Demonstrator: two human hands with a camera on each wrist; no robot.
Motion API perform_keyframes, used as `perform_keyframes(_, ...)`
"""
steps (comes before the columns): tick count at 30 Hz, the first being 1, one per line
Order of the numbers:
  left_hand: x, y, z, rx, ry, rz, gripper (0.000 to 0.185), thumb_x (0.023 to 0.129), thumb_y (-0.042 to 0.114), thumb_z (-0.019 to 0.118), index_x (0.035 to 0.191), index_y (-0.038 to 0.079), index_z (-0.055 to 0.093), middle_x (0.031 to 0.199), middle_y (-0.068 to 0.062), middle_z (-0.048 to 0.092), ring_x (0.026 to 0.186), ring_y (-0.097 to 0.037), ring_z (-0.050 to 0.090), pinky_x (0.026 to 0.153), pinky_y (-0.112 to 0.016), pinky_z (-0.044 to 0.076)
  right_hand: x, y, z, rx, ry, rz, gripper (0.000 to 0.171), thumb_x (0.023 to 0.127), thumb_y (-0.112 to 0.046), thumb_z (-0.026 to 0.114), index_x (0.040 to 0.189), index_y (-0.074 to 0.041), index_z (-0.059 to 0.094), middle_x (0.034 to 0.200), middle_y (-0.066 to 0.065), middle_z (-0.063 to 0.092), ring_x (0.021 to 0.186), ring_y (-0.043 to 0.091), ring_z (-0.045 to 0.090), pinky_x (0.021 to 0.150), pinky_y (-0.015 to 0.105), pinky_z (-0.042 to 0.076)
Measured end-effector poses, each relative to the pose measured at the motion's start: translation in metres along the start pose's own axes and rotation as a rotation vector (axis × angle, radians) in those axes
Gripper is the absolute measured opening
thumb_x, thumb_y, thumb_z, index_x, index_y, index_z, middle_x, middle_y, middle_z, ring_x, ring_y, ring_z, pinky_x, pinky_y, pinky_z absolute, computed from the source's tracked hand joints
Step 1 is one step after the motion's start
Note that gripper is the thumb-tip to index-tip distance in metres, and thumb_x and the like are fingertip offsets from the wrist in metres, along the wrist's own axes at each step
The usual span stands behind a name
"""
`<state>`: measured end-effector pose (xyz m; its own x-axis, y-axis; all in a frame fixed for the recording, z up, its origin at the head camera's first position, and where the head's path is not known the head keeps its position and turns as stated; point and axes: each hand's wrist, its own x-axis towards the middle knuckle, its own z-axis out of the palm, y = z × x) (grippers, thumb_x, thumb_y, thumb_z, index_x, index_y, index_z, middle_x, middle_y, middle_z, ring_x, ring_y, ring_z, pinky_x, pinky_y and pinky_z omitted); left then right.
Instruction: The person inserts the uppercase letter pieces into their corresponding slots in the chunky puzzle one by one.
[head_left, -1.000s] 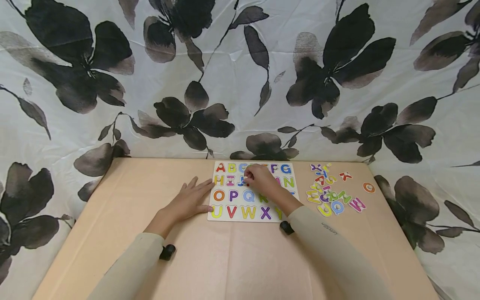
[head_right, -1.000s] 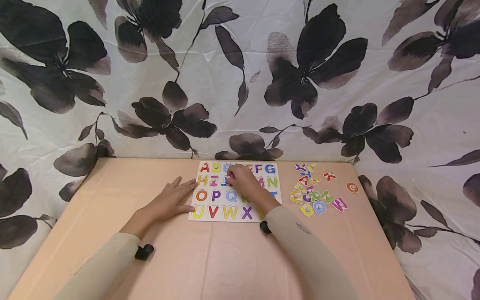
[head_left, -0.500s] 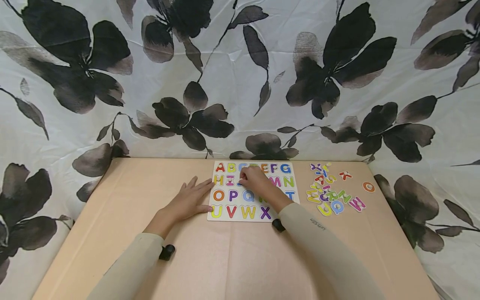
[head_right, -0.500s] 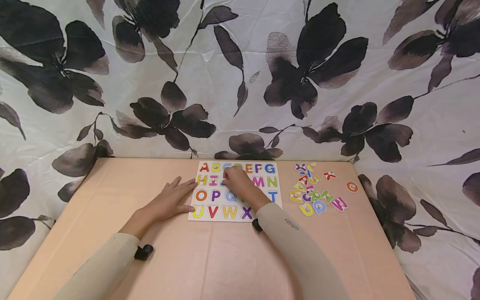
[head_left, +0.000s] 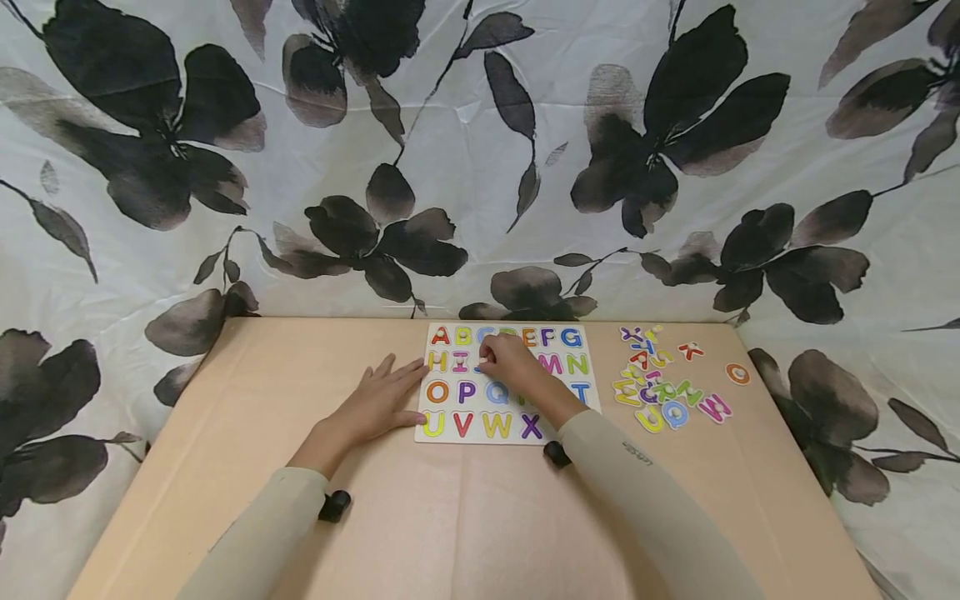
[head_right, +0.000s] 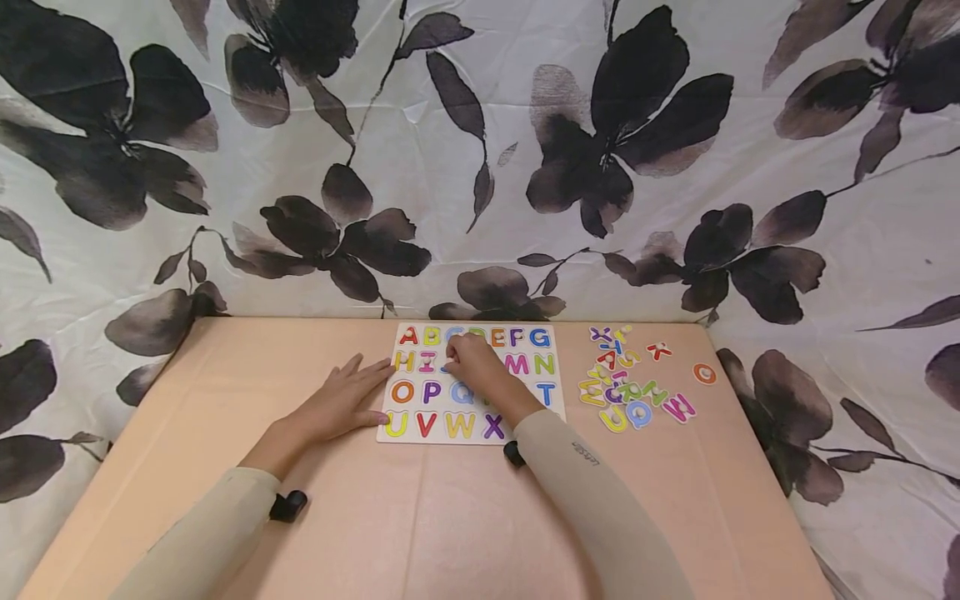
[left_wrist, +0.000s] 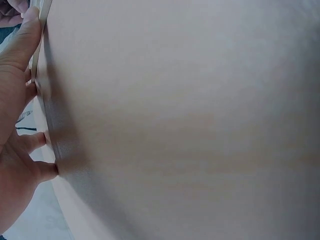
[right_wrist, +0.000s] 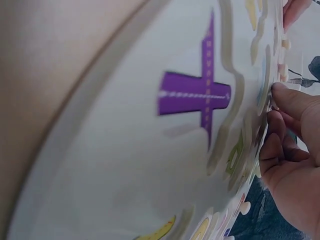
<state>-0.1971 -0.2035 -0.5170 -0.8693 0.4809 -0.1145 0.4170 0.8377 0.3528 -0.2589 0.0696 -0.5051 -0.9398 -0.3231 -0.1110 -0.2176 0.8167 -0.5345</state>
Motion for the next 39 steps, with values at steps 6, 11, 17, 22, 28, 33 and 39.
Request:
perform_keyframes(6, -0.001, 0.000, 0.000, -0.012, 0.010, 0.002, 0.091, 0.088, 0.060, 0.073, 0.161, 0.018, 0.038, 0.169, -0.003, 0.034, 0.156, -0.051, 0.016, 0.118, -0.078, 0.016, -0.002, 0.001, 0.004, -0.026, 0.023, -0.024, 0.011, 0.097, -0.022, 0.075, 0.100, -0.013, 0.069, 0.087, 0.000, 0.058, 0.086, 0.015, 0.054, 0.074, 0.026, 0.048)
perform_keyframes(11, -0.002, 0.000, 0.000, -0.019, 0.014, 0.005, 0.092, 0.088, 0.060, 0.073, 0.161, 0.018, 0.038, 0.169, -0.003, 0.033, 0.156, -0.051, 0.016, 0.118, -0.078, 0.016, -0.003, 0.002, 0.005, -0.016, 0.026, -0.016, 0.009, 0.098, -0.019, 0.073, 0.102, -0.012, 0.068, 0.090, 0.001, 0.059, 0.088, 0.016, 0.055, 0.076, 0.027, 0.049)
perform_keyframes(17, -0.002, 0.000, 0.000, -0.018, 0.012, 0.002, 0.092, 0.088, 0.061, 0.073, 0.161, 0.018, 0.038, 0.169, -0.003, 0.033, 0.156, -0.051, 0.016, 0.118, -0.078, 0.016, -0.003, 0.002, 0.003, -0.018, 0.006, -0.018, 0.010, 0.099, -0.015, 0.070, 0.107, -0.011, 0.068, 0.093, 0.002, 0.058, 0.089, 0.016, 0.055, 0.078, 0.027, 0.049)
perform_keyframes(22, -0.001, 0.000, 0.000, -0.017, 0.014, 0.001, 0.092, 0.088, 0.061, 0.073, 0.161, 0.018, 0.038, 0.169, -0.003, 0.033, 0.156, -0.051, 0.016, 0.118, -0.077, 0.016, -0.006, 0.001, 0.000, 0.011, -0.004, 0.009, 0.017, 0.099, -0.013, 0.070, 0.115, -0.009, 0.069, 0.092, 0.002, 0.058, 0.087, 0.016, 0.055, 0.076, 0.026, 0.048)
perform_keyframes(28, -0.002, 0.002, -0.002, -0.015, 0.008, -0.001, 0.092, 0.088, 0.061, 0.073, 0.161, 0.018, 0.038, 0.169, -0.003, 0.033, 0.156, -0.051, 0.016, 0.118, -0.077, 0.016, -0.016, 0.009, -0.014, 0.069, 0.040, -0.021, 0.021, 0.098, -0.009, 0.068, 0.118, -0.008, 0.069, 0.092, 0.001, 0.060, 0.087, 0.016, 0.056, 0.075, 0.028, 0.047)
perform_keyframes(33, -0.003, 0.001, -0.004, -0.011, 0.009, 0.001, 0.092, 0.088, 0.060, 0.073, 0.161, 0.017, 0.038, 0.169, -0.004, 0.034, 0.156, -0.052, 0.016, 0.117, -0.078, 0.017, -0.025, 0.022, -0.031, 0.099, 0.079, -0.060, 0.023, 0.097, -0.012, 0.070, 0.119, -0.007, 0.070, 0.096, 0.002, 0.061, 0.088, 0.017, 0.056, 0.076, 0.029, 0.049)
perform_keyframes(39, -0.002, 0.000, -0.002, -0.018, 0.001, 0.002, 0.092, 0.088, 0.061, 0.072, 0.162, 0.018, 0.037, 0.169, -0.003, 0.032, 0.157, -0.051, 0.015, 0.118, -0.078, 0.015, -0.042, 0.049, -0.058, 0.108, 0.122, -0.047, 0.027, 0.098, -0.015, 0.071, 0.123, -0.006, 0.070, 0.107, 0.005, 0.065, 0.096, 0.021, 0.060, 0.086, 0.035, 0.057)
